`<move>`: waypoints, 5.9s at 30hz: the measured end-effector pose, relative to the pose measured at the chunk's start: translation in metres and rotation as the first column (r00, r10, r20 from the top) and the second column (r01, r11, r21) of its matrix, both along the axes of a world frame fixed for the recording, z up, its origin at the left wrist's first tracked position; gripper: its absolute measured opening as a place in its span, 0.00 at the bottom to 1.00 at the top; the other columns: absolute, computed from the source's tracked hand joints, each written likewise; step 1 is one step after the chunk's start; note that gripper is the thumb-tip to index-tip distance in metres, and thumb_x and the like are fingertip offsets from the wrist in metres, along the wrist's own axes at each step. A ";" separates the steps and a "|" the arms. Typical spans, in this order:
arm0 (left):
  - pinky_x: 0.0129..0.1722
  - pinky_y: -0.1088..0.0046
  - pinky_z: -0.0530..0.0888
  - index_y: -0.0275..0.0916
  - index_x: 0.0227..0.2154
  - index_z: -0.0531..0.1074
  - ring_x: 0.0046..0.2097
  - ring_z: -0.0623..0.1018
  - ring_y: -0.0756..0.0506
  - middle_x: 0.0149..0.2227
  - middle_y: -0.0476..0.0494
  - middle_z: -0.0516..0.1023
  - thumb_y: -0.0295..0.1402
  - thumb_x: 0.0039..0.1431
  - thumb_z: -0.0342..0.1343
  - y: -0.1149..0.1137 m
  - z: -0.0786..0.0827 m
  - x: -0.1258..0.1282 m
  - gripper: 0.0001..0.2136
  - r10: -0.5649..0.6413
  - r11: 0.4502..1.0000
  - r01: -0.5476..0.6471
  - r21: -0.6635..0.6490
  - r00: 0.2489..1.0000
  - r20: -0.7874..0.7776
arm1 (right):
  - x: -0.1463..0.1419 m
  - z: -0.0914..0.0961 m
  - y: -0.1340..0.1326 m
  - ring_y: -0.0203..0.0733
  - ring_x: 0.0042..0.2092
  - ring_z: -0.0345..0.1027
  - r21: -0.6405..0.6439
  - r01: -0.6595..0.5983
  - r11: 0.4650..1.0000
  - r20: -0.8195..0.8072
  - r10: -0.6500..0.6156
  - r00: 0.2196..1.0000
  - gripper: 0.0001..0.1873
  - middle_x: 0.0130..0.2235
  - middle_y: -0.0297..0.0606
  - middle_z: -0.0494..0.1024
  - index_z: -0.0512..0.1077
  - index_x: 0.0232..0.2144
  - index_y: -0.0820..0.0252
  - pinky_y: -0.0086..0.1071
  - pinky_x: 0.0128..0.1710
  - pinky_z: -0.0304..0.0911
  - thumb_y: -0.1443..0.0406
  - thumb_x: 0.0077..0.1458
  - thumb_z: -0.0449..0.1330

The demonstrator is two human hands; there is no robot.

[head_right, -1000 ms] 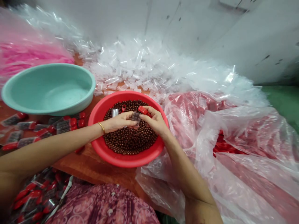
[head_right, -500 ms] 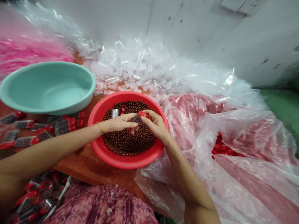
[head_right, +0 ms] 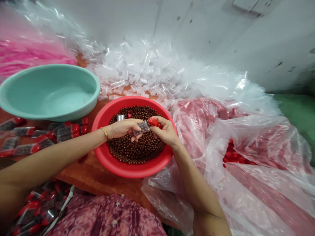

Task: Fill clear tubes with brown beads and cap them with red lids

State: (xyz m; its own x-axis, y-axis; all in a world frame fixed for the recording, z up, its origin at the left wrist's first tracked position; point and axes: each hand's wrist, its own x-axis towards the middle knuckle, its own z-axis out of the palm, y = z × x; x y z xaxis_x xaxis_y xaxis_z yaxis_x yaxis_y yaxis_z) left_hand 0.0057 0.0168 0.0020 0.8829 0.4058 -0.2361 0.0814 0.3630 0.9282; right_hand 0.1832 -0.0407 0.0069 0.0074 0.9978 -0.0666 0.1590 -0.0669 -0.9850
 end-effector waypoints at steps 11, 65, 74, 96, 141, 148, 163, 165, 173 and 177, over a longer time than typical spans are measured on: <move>0.19 0.80 0.64 0.36 0.29 0.64 0.22 0.68 0.53 0.20 0.51 0.68 0.27 0.47 0.47 -0.004 0.002 0.000 0.05 0.021 0.997 -0.016 0.080 0.997 -0.070 | -0.007 -0.001 0.004 0.28 0.18 0.54 -0.026 0.067 0.997 0.085 -0.064 0.994 0.12 0.22 0.26 0.66 0.68 0.30 0.58 0.24 0.15 0.54 0.59 0.41 0.61; 0.32 0.71 0.69 0.37 0.37 0.69 0.38 0.77 0.46 0.38 0.44 0.78 0.37 0.59 0.50 -0.036 0.025 -0.028 0.09 0.304 0.285 0.008 0.958 0.948 -0.098 | -0.046 0.018 0.013 0.54 0.45 0.70 -0.060 0.120 0.991 -0.181 -0.129 0.975 0.32 0.45 0.48 0.75 0.75 0.43 0.47 0.48 0.37 0.67 0.47 0.57 0.35; 0.47 0.60 0.69 0.34 0.33 0.70 0.45 0.74 0.40 0.41 0.35 0.76 0.39 0.60 0.49 -0.068 -0.035 -0.165 0.13 0.845 0.029 0.157 0.987 0.523 -0.108 | -0.042 -0.002 0.016 0.41 0.29 0.65 -0.273 0.058 0.960 -0.180 -0.111 0.977 0.27 0.29 0.42 0.73 0.77 0.25 0.52 0.36 0.27 0.65 0.49 0.57 0.44; 0.36 0.59 0.71 0.38 0.29 0.73 0.34 0.77 0.37 0.31 0.38 0.77 0.42 0.57 0.46 -0.136 -0.027 -0.286 0.15 0.758 0.319 0.653 0.687 0.260 -0.598 | -0.044 -0.001 0.012 0.35 0.25 0.64 -0.147 -0.027 0.989 -0.205 -0.004 0.979 0.25 0.26 0.38 0.74 0.73 0.27 0.60 0.30 0.24 0.63 0.44 0.49 0.55; 0.40 0.68 0.72 0.26 0.42 0.74 0.46 0.78 0.36 0.42 0.27 0.78 0.42 0.62 0.44 0.022 0.002 -0.014 0.22 0.612 0.433 0.629 0.646 0.321 -0.723 | -0.042 -0.025 0.026 0.41 0.38 0.73 -0.259 -0.628 0.734 0.875 0.454 0.169 0.11 0.37 0.39 0.80 0.73 0.36 0.57 0.28 0.34 0.60 0.64 0.53 0.52; 0.43 0.64 0.74 0.28 0.42 0.74 0.47 0.78 0.36 0.42 0.27 0.78 0.30 0.59 0.47 0.028 0.009 -0.019 0.14 0.611 0.389 0.633 0.669 0.366 -0.702 | -0.045 -0.020 0.013 0.42 0.34 0.71 -0.305 -0.590 0.748 0.791 0.544 0.281 0.12 0.36 0.41 0.78 0.68 0.39 0.60 0.30 0.30 0.59 0.66 0.51 0.54; 0.42 0.70 0.73 0.31 0.39 0.74 0.42 0.78 0.43 0.39 0.39 0.79 0.29 0.54 0.55 0.056 -0.045 0.033 0.11 0.432 0.555 0.308 0.773 0.688 -0.584 | -0.004 -0.013 0.045 0.27 0.20 0.60 -0.157 0.219 0.963 -0.330 -0.261 0.907 0.10 0.21 0.24 0.66 0.66 0.30 0.60 0.21 0.16 0.59 0.64 0.42 0.61; 0.42 0.73 0.73 0.32 0.43 0.71 0.41 0.77 0.47 0.40 0.42 0.79 0.31 0.56 0.54 0.057 -0.042 0.030 0.13 0.382 0.605 0.235 0.761 0.753 -0.536 | -0.002 -0.010 0.044 0.28 0.22 0.63 -0.168 0.283 0.945 -0.375 -0.326 0.868 0.12 0.25 0.25 0.70 0.65 0.30 0.59 0.22 0.15 0.60 0.64 0.39 0.62; 0.48 0.69 0.69 0.33 0.39 0.69 0.40 0.75 0.51 0.40 0.45 0.75 0.30 0.47 0.63 0.030 -0.019 0.004 0.16 0.213 0.957 -0.206 0.202 0.977 -0.011 | 0.001 -0.008 0.038 0.27 0.16 0.58 -0.067 0.262 0.963 -0.454 -0.263 0.851 0.15 0.19 0.22 0.68 0.61 0.25 0.57 0.23 0.13 0.58 0.63 0.34 0.64; 0.46 0.68 0.71 0.35 0.41 0.68 0.38 0.76 0.50 0.39 0.45 0.74 0.34 0.45 0.66 0.012 -0.014 0.000 0.20 0.251 0.967 -0.252 0.028 0.967 0.055 | -0.001 -0.006 0.033 0.27 0.15 0.54 -0.059 0.216 0.975 -0.450 -0.219 0.866 0.16 0.17 0.21 0.65 0.66 0.29 0.58 0.24 0.12 0.55 0.61 0.34 0.63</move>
State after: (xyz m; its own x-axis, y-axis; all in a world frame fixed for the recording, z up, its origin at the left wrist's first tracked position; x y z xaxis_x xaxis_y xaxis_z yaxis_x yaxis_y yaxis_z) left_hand 0.0054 0.0283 -0.0122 0.7618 0.6233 -0.1763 -0.0554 0.3338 0.9410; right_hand 0.1818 -0.0079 0.0010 0.1916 0.9740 -0.1212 -0.3211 -0.0545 -0.9455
